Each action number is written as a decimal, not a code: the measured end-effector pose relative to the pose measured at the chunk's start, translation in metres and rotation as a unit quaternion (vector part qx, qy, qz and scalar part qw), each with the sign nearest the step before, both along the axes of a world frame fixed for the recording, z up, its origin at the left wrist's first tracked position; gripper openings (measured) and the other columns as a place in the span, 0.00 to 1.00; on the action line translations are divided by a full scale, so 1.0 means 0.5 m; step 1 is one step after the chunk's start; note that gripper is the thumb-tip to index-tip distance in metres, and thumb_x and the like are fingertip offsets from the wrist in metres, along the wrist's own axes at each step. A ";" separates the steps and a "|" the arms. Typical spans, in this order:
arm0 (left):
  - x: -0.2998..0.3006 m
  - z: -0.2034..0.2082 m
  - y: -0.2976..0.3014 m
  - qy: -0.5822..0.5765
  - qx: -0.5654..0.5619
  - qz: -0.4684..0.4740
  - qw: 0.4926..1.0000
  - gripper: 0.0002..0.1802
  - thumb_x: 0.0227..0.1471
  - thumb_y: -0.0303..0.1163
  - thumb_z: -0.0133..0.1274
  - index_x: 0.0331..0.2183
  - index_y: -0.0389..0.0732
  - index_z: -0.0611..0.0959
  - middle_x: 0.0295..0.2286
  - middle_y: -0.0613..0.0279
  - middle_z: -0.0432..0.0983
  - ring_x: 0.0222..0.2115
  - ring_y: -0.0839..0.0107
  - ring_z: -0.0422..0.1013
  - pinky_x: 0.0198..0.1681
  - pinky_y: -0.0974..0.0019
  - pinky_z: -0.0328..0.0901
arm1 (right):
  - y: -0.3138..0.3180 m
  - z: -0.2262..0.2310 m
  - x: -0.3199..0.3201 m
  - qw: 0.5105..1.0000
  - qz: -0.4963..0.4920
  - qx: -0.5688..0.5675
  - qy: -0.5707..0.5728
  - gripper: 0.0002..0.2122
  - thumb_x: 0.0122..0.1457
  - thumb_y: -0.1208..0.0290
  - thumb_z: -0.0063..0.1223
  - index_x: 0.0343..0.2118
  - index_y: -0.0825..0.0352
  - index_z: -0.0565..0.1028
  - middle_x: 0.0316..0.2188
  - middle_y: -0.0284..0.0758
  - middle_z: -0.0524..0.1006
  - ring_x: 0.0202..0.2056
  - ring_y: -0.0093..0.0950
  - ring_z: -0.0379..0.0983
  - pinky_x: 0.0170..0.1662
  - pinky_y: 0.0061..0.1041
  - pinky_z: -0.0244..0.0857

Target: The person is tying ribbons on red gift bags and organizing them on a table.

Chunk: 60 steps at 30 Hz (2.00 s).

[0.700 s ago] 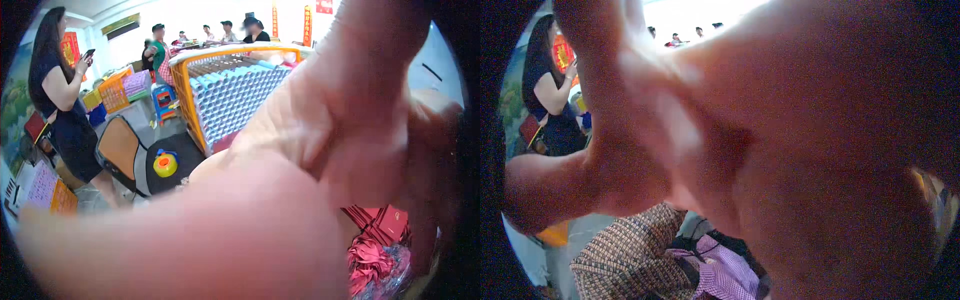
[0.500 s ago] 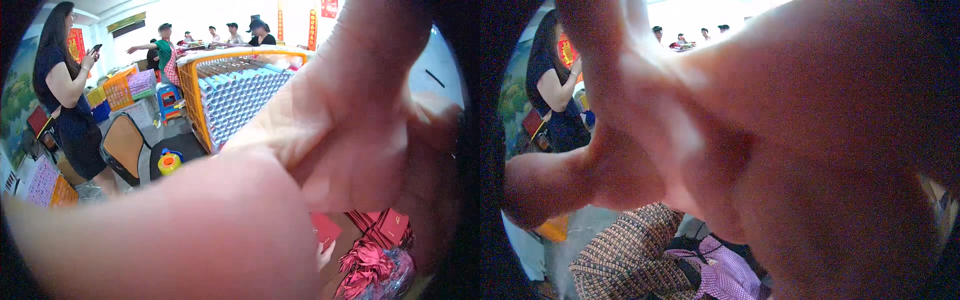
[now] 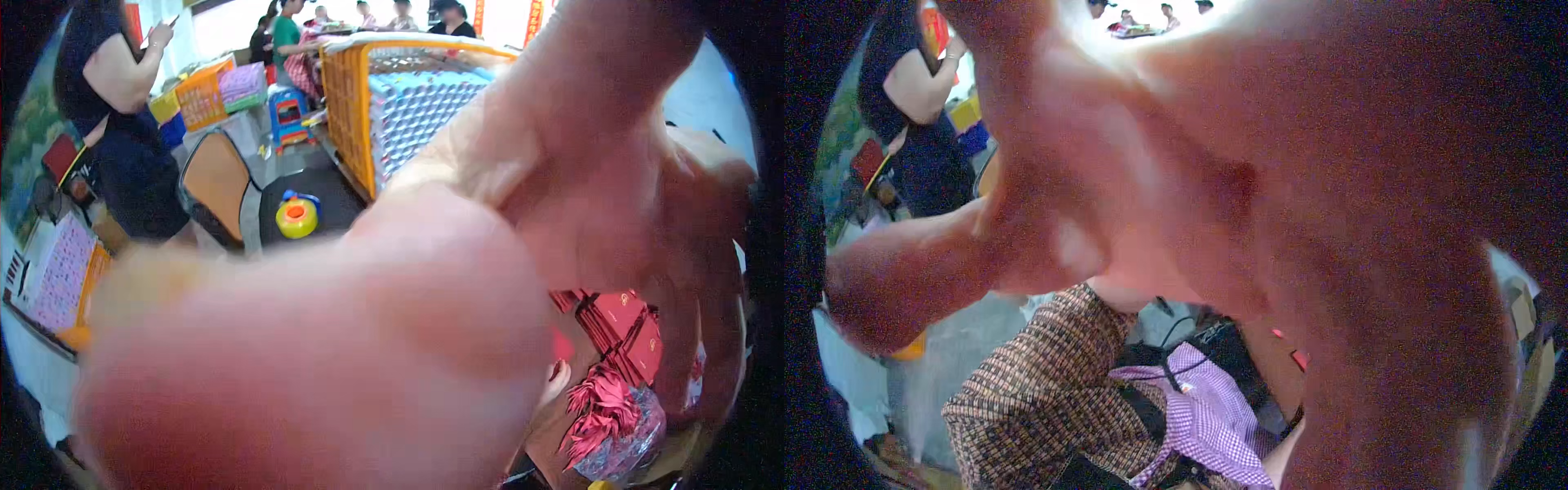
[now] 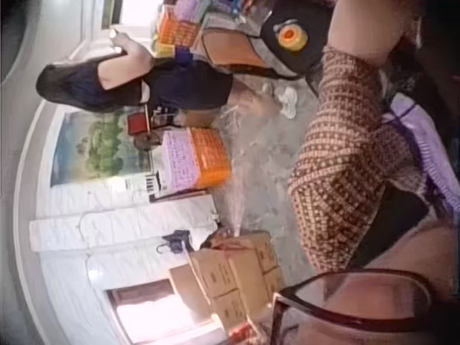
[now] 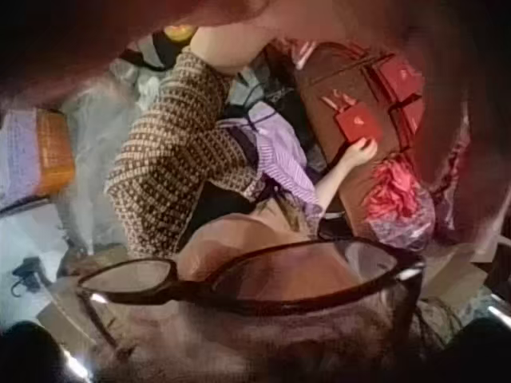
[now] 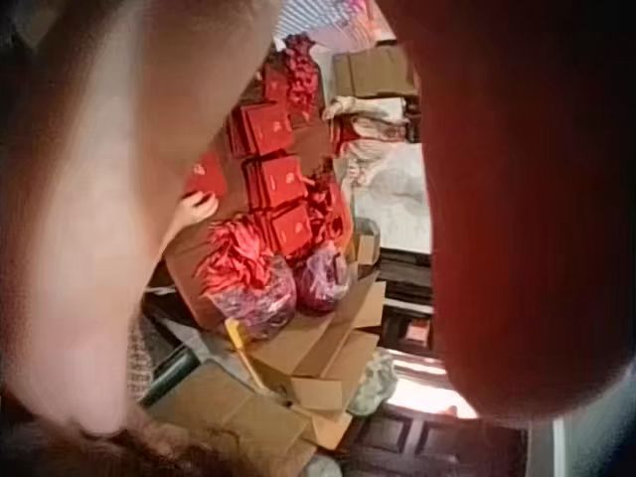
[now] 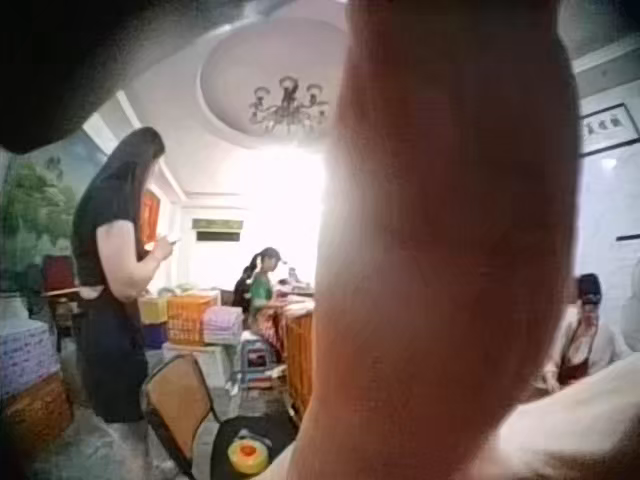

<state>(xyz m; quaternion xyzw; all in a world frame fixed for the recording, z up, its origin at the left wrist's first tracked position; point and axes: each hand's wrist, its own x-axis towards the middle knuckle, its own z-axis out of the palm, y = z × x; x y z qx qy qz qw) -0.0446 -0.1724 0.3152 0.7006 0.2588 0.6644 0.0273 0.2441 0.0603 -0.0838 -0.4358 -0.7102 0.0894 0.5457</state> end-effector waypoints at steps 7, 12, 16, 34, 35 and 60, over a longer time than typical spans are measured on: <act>-0.025 -0.030 -0.061 -0.042 -0.003 0.106 0.993 0.49 0.45 0.59 0.51 0.59 0.38 0.54 0.43 0.36 0.68 0.36 0.61 0.72 0.40 0.64 0.67 | 0.014 0.052 0.013 0.997 -0.062 0.025 -0.030 0.10 0.52 0.71 0.50 0.34 0.71 0.75 0.39 0.48 0.72 0.41 0.43 0.68 0.48 0.37 0.62; -0.044 -0.042 -0.124 -0.056 -0.010 0.188 0.981 0.50 0.45 0.60 0.51 0.59 0.38 0.55 0.42 0.35 0.68 0.35 0.61 0.72 0.39 0.64 0.68 | 0.026 0.064 0.006 0.997 -0.031 0.044 -0.046 0.09 0.52 0.71 0.50 0.33 0.71 0.76 0.38 0.48 0.73 0.41 0.43 0.68 0.48 0.37 0.62; -0.061 -0.078 -0.143 -0.071 -0.038 0.213 0.974 0.50 0.44 0.62 0.50 0.59 0.39 0.55 0.42 0.35 0.69 0.34 0.61 0.72 0.38 0.63 0.68 | 0.027 0.038 0.040 0.997 -0.032 0.023 -0.063 0.09 0.53 0.71 0.50 0.34 0.71 0.76 0.39 0.48 0.73 0.42 0.42 0.68 0.49 0.36 0.61; 0.071 -0.535 0.274 0.005 -0.490 -0.022 0.872 0.10 0.54 0.30 0.50 0.35 0.33 0.80 0.30 0.64 0.76 0.31 0.79 0.70 0.35 0.75 0.64 | -0.121 0.059 0.120 0.988 -0.151 -0.041 -0.009 0.07 0.51 0.81 0.52 0.33 0.70 0.75 0.34 0.39 0.76 0.38 0.34 0.72 0.44 0.28 0.65; 0.094 -0.569 0.291 0.033 -0.528 0.001 0.848 0.11 0.54 0.31 0.51 0.34 0.32 0.80 0.29 0.66 0.76 0.31 0.78 0.70 0.35 0.74 0.64 | -0.130 0.069 0.151 0.984 -0.172 -0.046 -0.028 0.07 0.51 0.80 0.52 0.34 0.70 0.75 0.34 0.39 0.76 0.38 0.33 0.72 0.43 0.27 0.65; 0.196 -0.689 0.497 0.219 -0.523 0.139 0.812 0.23 0.43 0.46 0.57 0.30 0.33 0.81 0.27 0.46 0.77 0.32 0.53 0.75 0.36 0.58 0.67 | 0.056 0.115 0.245 0.876 -0.109 -0.038 -0.469 0.06 0.49 0.72 0.49 0.30 0.63 0.75 0.41 0.32 0.71 0.40 0.33 0.66 0.43 0.33 0.60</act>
